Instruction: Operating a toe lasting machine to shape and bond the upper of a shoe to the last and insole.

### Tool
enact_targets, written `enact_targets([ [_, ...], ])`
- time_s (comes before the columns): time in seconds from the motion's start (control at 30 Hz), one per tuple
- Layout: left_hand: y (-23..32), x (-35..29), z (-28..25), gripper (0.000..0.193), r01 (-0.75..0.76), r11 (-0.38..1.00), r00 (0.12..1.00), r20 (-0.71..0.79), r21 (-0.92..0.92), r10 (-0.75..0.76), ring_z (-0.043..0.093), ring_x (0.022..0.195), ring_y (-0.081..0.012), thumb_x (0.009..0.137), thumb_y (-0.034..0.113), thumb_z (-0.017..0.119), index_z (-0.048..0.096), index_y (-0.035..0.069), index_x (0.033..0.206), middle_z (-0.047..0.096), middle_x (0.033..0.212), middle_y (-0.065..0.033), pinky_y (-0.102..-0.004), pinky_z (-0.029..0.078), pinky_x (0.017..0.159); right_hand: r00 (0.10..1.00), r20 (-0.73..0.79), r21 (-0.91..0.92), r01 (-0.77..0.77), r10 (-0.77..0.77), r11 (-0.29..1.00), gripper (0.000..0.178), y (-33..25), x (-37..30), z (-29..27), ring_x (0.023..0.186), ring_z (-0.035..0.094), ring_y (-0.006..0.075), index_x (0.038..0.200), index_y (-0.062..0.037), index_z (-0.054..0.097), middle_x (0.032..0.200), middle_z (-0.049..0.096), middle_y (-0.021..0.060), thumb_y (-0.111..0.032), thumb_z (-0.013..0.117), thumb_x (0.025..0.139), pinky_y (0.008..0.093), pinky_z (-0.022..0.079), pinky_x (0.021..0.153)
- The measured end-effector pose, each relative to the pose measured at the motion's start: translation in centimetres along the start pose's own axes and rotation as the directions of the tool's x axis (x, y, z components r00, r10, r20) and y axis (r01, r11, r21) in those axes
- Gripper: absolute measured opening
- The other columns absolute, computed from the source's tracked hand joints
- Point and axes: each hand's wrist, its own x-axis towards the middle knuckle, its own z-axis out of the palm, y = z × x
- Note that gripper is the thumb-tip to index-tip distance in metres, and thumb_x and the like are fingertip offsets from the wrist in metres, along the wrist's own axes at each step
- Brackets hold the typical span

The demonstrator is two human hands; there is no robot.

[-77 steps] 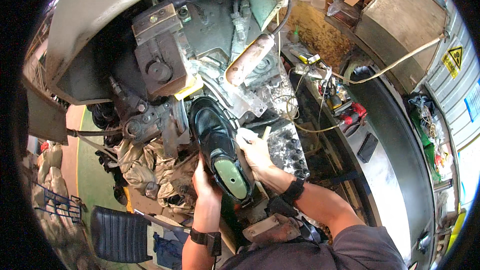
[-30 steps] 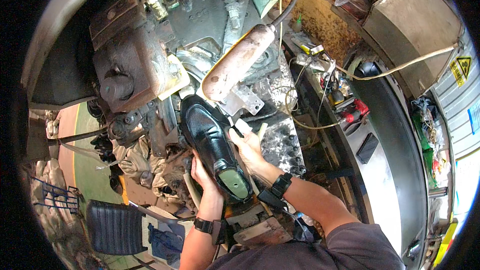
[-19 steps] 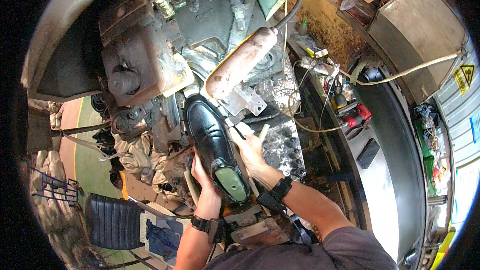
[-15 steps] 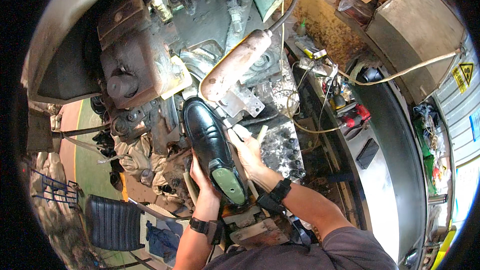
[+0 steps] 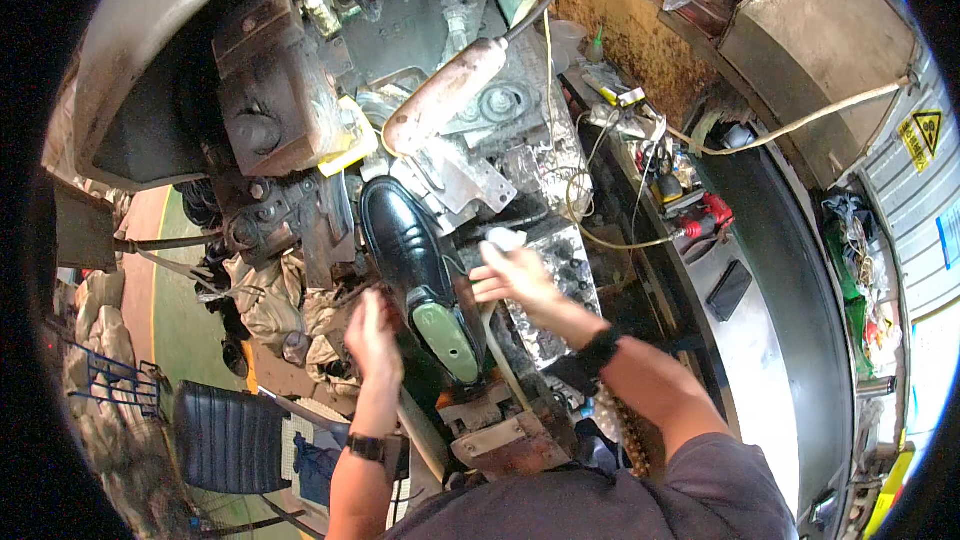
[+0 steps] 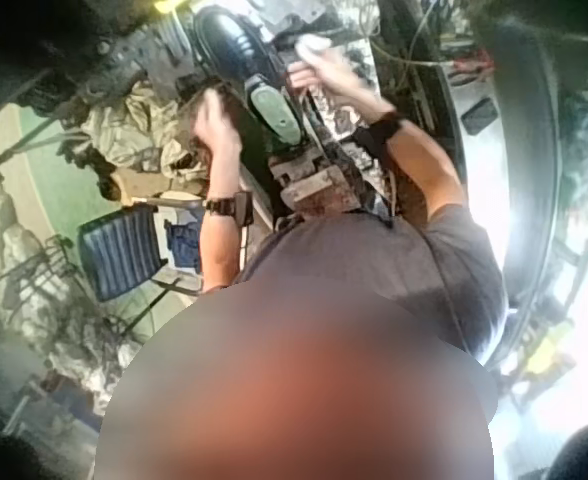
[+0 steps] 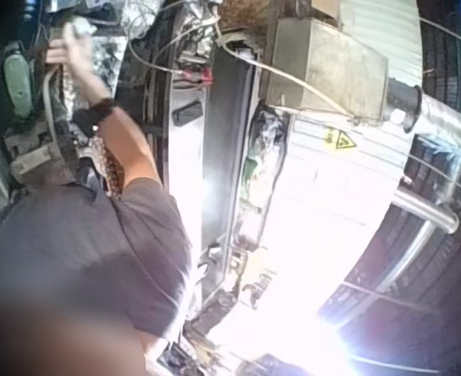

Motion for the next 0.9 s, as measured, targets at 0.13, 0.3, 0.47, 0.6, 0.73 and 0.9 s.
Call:
enact_targets([
  [0.13, -5.2, 0.0, -15.1, 0.032, -0.091, 0.987, 0.947, -0.295, 0.134, 0.128, 0.067, 0.082, -0.0147, 0.101, 0.032, 0.068, 0.069, 0.000, 0.104, 0.068, 0.092, -0.0053, -0.0284, 0.055, 0.076, 0.933, -0.293, -0.313, 0.112, -0.208, 0.943, 0.046, 1.8, -3.8, -14.1, 0.082, 0.074, 0.0253, 0.131, 0.0067, 0.049, 0.102, 0.073, 0.0208, -0.028, 0.063, 0.103, 0.0350, 0.063, 0.072],
  [0.3, -17.5, -4.4, -29.4, 0.031, 0.463, 0.790, 0.845, -0.469, 0.402, -0.256, 0.066, 0.078, -0.0173, 0.086, 0.004, 0.077, 0.067, -0.004, 0.114, 0.071, 0.096, -0.0078, -0.0286, 0.053, 0.069, 0.671, -0.716, -0.223, -0.482, 0.193, 0.847, 0.017, 16.5, -7.9, -26.4, 0.049, 0.050, 0.0129, 0.087, -0.0047, 0.062, 0.075, 0.065, 0.0066, -0.019, 0.069, 0.094, 0.0300, 0.036, 0.043],
  [0.47, -19.6, -5.9, -24.4, 0.035, 0.543, 0.838, 0.830, -0.186, 0.055, -0.526, 0.070, 0.092, -0.0204, 0.089, 0.005, 0.074, 0.065, -0.008, 0.120, 0.073, 0.102, -0.0113, -0.0320, 0.056, 0.082, 0.757, -0.581, 0.189, -0.232, 0.299, 0.954, 0.018, 20.2, -7.7, -23.8, 0.065, 0.063, 0.0183, 0.104, -0.0045, 0.063, 0.091, 0.070, 0.0112, -0.014, 0.071, 0.091, 0.0341, 0.048, 0.053],
  [0.6, -17.3, -5.6, -25.1, 0.038, 0.456, 0.813, 0.882, -0.302, 0.362, -0.361, 0.068, 0.094, -0.0206, 0.087, 0.008, 0.074, 0.065, -0.008, 0.120, 0.073, 0.103, -0.0116, -0.0329, 0.054, 0.083, 0.747, -0.620, -0.112, -0.388, 0.241, 0.915, 0.026, 19.2, -7.1, -25.0, 0.085, 0.063, 0.0200, 0.111, -0.0023, 0.063, 0.100, 0.068, 0.0121, -0.016, 0.071, 0.090, 0.0383, 0.050, 0.072],
  [0.73, -14.5, -4.0, -23.4, 0.038, 0.104, 0.861, 0.905, -0.407, 0.499, 0.126, 0.066, 0.107, -0.0220, 0.094, 0.013, 0.069, 0.063, -0.007, 0.126, 0.070, 0.118, -0.0146, -0.0337, 0.050, 0.096, 0.879, -0.443, -0.008, -0.200, 0.176, 0.980, 0.074, 17.8, -5.9, -24.0, 0.110, 0.064, 0.0266, 0.144, 0.0104, 0.034, 0.123, 0.061, 0.0219, -0.024, 0.073, 0.090, 0.0400, 0.053, 0.084],
  [0.9, -3.4, -2.6, -11.5, 0.036, -0.228, 0.906, 0.949, -0.126, 0.356, 0.288, 0.064, 0.116, -0.0215, 0.102, 0.013, 0.063, 0.061, -0.006, 0.132, 0.067, 0.127, -0.0140, -0.0352, 0.047, 0.105, 0.836, -0.548, -0.669, -0.417, -0.029, 0.615, 0.046, 10.1, -5.2, -22.3, 0.069, 0.060, 0.0128, 0.117, 0.0097, 0.053, 0.086, 0.064, 0.0076, -0.019, 0.076, 0.091, 0.0273, 0.043, 0.052],
])
